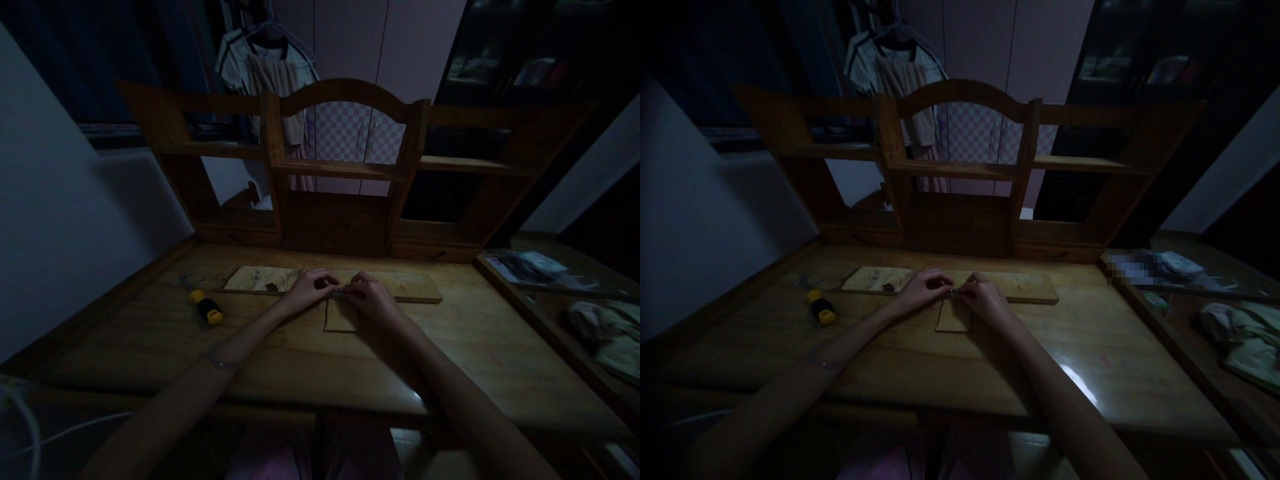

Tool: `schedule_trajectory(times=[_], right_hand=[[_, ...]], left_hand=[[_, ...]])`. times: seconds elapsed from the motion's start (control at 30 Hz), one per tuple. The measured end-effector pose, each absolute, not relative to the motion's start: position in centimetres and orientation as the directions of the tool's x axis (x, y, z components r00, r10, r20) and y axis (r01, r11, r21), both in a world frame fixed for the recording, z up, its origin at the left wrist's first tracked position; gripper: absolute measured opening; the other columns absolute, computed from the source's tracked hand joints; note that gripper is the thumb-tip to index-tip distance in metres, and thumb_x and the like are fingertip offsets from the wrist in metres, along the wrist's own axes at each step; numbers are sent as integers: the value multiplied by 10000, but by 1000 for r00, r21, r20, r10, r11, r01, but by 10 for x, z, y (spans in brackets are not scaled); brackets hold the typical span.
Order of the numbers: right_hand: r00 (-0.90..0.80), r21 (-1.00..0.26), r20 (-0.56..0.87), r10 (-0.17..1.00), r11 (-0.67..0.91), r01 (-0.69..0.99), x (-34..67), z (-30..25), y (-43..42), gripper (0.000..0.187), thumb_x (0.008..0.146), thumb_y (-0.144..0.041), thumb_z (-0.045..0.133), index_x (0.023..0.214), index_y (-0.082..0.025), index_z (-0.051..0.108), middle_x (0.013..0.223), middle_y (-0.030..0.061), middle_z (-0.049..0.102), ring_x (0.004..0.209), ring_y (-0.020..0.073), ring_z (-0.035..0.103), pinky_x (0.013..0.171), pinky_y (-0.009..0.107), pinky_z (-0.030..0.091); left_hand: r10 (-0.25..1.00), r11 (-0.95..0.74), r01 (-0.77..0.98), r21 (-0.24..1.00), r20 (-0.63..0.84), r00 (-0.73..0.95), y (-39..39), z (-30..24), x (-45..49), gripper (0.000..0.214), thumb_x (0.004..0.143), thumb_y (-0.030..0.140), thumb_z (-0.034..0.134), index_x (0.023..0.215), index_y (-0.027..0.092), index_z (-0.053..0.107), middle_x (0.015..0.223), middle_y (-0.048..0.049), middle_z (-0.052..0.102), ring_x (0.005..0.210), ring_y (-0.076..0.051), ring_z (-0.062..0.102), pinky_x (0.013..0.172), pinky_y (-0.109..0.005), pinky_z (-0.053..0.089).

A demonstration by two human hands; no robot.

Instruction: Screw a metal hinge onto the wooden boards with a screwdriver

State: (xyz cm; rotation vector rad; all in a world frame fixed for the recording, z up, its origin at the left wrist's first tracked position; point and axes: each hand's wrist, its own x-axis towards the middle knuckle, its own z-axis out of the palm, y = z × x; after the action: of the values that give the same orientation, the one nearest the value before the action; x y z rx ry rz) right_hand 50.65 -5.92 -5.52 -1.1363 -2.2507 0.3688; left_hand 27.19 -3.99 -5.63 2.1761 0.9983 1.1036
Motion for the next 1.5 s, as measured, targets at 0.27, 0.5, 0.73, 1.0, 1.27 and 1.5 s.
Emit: schedule_trajectory(times=[0.27, 0.5, 0.73, 1.0, 1.27, 1.5], right_hand=[[-468, -480, 383, 796, 605, 636, 507, -56, -59, 149, 963, -284, 718, 1065, -231, 813, 1075, 53, 677, 856, 149, 665, 807, 261, 500], [-458, -476, 381, 803, 595, 648, 506, -56, -60, 151, 969, -274, 706, 1067, -228, 811, 1095, 55, 675, 878, 155, 670, 834, 266, 499], [-464, -487, 378, 801, 598, 636, 505, -55, -61, 151, 975, -281, 700, 1065, -224, 807, 1074, 56, 676, 885, 159, 674, 833, 264, 502], [-471, -476, 395, 789, 614, 630, 506, -55, -61, 158, 968, -294, 713, 1083, -227, 797, 1070, 56, 679, 889, 167, 670, 834, 273, 501], [-471, -475, 400, 786, 617, 627, 506, -54, -61, 171, 964, -288, 716, 1099, -227, 802, 1068, 58, 683, 870, 169, 671, 813, 277, 506], [-476, -478, 398, 784, 620, 622, 506, -55, -61, 169, 967, -279, 712, 1107, -240, 799, 1077, 50, 680, 880, 162, 668, 825, 268, 496]], left_hand=[[781, -619, 396, 678, 477, 403, -41, -58, 271, 118, 905, 265, 691, 971, 213, 776, 999, -47, 766, 941, -204, 706, 882, -317, 542], [784, -616, 409, 673, 476, 398, -39, -61, 271, 123, 903, 290, 697, 965, 214, 771, 979, -47, 760, 922, -204, 702, 855, -316, 549], [773, -631, 417, 654, 488, 404, -38, -63, 272, 113, 877, 210, 684, 958, 219, 763, 987, -40, 763, 935, -204, 705, 882, -323, 549], [765, -641, 404, 653, 496, 411, -39, -64, 272, 154, 876, 194, 670, 998, 217, 762, 1004, -40, 768, 934, -205, 717, 867, -322, 554], [756, -650, 394, 650, 499, 425, -38, -64, 272, 169, 876, 163, 651, 997, 208, 760, 1019, -39, 776, 966, -204, 718, 902, -320, 552], [778, -613, 354, 706, 462, 426, -39, -65, 273, 178, 884, 178, 651, 1019, 205, 765, 1012, -35, 783, 954, -194, 735, 895, -304, 578]])
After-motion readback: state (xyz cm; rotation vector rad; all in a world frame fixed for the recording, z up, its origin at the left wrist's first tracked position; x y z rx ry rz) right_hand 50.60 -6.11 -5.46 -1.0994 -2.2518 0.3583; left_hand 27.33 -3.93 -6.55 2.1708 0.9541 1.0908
